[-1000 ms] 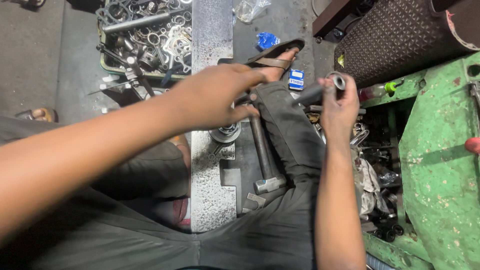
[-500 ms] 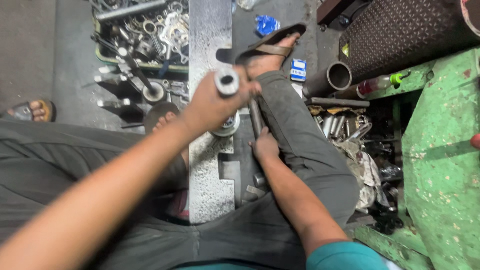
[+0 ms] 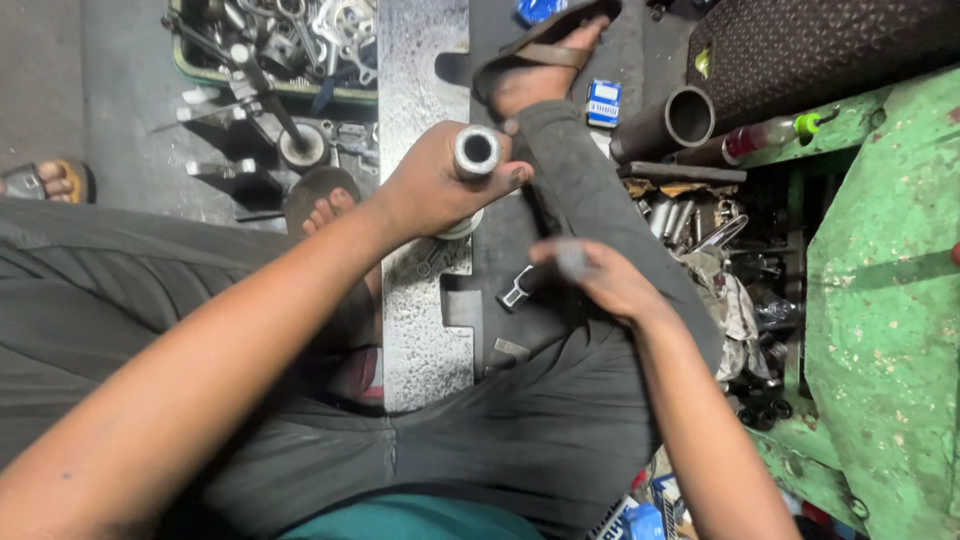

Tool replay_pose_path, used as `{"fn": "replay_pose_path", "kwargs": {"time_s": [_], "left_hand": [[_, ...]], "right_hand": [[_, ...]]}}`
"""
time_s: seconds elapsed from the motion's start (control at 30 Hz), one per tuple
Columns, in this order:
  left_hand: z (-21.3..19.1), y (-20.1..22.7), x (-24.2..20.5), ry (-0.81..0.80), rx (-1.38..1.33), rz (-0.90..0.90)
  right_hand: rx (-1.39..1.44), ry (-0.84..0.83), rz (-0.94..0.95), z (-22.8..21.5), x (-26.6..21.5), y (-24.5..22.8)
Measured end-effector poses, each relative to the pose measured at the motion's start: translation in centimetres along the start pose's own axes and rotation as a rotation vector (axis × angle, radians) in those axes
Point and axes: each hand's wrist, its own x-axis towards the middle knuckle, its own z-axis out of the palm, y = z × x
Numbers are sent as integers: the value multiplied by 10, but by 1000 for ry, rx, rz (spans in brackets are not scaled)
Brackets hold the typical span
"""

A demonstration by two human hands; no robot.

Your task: The person sits on the floor and uses a hammer to tap a cylindrical metal component onto a shaft. They then open a small blue box to retrieve a bearing and use a metal pipe and hammer to press the bearing into place on the shaft.

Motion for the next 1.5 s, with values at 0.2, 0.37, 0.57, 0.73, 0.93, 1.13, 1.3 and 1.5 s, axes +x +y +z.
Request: {"fn": "replay_pose_path", "kwargs": {"time_s": [0.2,0.37,0.57,0.73,0.93,1.13,1.3,1.5], "left_hand": [[2,-12,-5,-33,-30,-126],[-2,-22,-1,12,105,-26],[4,-34,-6,-18,-1,-36],[6,-37,-9,0,-30,-72],[5,-36,-8,30,-45,-34],[12,-45,0,4,-108,-2],[18,-64,-6,31,-39,416],[9,-43,-3,-51,4,81]], "right_hand": [[-717,-265,178,13,23,2],[-95,-223,861,49,64,24],[217,-58,559,60,29,-9],[325,371,-44,15,-90,-155],[-365,599,-151,28,-55,-253],[-564,514,-179,60,-29,-291],[-498,427,-37,97,-65,-232],[372,341,-152,126,-143,-268]]}}
